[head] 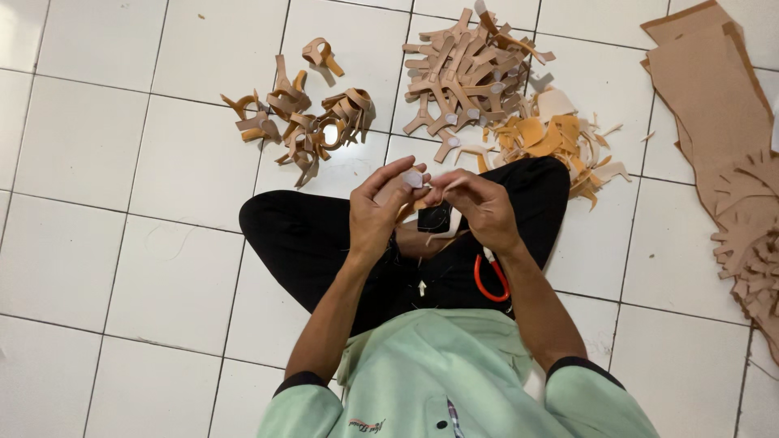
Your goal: The person sits on a tiled floor and repeatedly picks up small, light-brown, Y-shaped craft parts. They fold the parts by hand and occasionally use red-handled scissors to trim edges. Finished pieces are placed into a growing pile on the floor.
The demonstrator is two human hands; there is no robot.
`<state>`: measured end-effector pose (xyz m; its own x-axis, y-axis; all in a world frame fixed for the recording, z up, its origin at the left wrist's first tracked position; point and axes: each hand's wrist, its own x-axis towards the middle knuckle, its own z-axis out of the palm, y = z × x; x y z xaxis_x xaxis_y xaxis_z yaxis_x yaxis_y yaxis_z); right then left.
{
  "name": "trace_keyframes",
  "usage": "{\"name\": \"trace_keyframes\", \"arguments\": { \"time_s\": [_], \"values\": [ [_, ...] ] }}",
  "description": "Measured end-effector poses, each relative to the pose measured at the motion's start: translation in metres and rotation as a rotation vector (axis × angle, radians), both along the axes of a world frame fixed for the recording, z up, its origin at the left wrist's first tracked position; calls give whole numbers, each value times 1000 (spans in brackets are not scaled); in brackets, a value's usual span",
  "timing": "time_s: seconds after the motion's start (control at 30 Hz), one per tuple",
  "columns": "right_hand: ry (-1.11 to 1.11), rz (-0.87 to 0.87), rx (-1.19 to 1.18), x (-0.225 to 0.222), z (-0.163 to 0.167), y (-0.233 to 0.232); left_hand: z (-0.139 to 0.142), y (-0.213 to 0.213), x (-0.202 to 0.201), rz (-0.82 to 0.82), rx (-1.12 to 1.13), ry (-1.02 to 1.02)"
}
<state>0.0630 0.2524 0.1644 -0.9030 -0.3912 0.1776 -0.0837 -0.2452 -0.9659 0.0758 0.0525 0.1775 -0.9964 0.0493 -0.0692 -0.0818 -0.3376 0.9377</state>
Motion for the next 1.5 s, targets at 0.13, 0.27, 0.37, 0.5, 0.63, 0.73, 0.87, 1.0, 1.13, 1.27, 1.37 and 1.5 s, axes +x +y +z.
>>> {"name": "trace_keyframes", "arguments": {
  "time_s": [0.13,0.27,0.37,0.5,0.63,0.73,0.87,1.0,1.13,1.27,1.37,1.5],
  "values": [
    [133,-180,333,1,10,-2,-2,-1,6,-49,-102,104],
    [143,-230,393,6,13,-8,-4,2,10,-42,-247,197],
    [139,-259,395,6,14,-11,-5,5,12,-71,-242,199],
    [163,-291,417,8,10,-10,-10,7,17,-74,-194,180],
    [338,-374,442,6,-19,-10,-23,10,14,3,-265,250],
    [162,-402,396,-27,-63,-1,-34,-9,-9,97,-547,305],
    [19,-490,620,-112,-132,19,-41,-71,-64,385,-911,521],
    [406,-606,1055,-175,-170,28,-47,-118,-97,436,-1031,390],
    [417,-585,1317,-192,-170,26,-81,-133,-96,381,-1131,76],
    [328,-686,1035,-186,-142,25,-138,-100,-64,318,-1160,194],
    [-212,-510,703,-160,-115,20,-163,-55,-50,85,-781,-92],
    [-309,-347,344,-95,-96,7,-164,7,-44,-156,-23,-281]
  ]
}}
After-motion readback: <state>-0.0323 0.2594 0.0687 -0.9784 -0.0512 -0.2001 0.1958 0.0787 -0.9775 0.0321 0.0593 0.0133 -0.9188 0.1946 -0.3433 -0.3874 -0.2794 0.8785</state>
